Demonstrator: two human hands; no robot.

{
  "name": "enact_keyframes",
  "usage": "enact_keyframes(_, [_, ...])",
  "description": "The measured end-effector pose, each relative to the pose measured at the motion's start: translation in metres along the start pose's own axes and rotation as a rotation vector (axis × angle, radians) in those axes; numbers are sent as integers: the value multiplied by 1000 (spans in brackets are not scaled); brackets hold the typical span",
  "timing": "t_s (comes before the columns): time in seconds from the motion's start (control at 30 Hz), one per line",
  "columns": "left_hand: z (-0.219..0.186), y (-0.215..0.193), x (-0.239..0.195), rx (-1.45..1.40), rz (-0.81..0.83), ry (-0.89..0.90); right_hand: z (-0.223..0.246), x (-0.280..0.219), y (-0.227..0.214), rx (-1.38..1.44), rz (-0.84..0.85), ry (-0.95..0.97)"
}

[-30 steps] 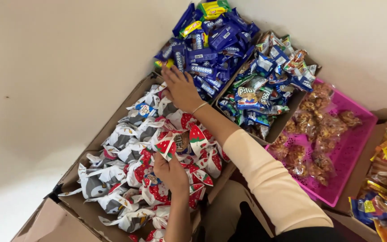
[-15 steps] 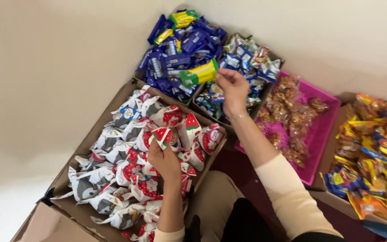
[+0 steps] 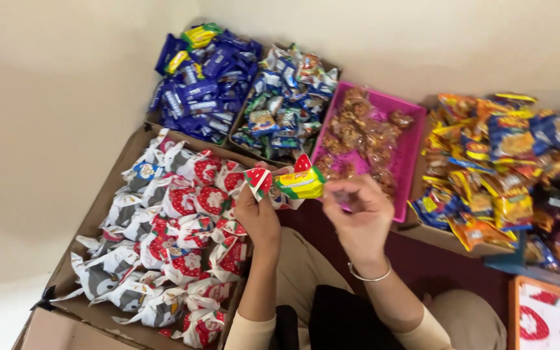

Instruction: Filling small decorative gift bags with a variety of snack packets selected from organized bins on the floor.

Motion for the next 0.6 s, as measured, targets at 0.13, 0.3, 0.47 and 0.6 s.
enact_keyframes(0.13, [0,23,-33,26,97,-1,7,-20,-18,-210,21,-82])
enact_keyframes(0.3, [36,51,-92,60,251,58,11,-57,-15,-548,186,-336])
enact_keyframes(0.47, [11,70,-138,63,377,73,-10,-83,-53,-624,231,-292])
enact_keyframes(0.6, [-49,82,-160,27,506,149,-28,-90,-78,-616,310,-191])
Point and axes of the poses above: each hand's wrist, its own x-axis towards the middle knuckle, its own y-axis out of the palm, z = x × y, the point moved 10 cm from there along x, towards the middle knuckle, and after that the axes turned 4 degrees about x, right-handed, at the moved point
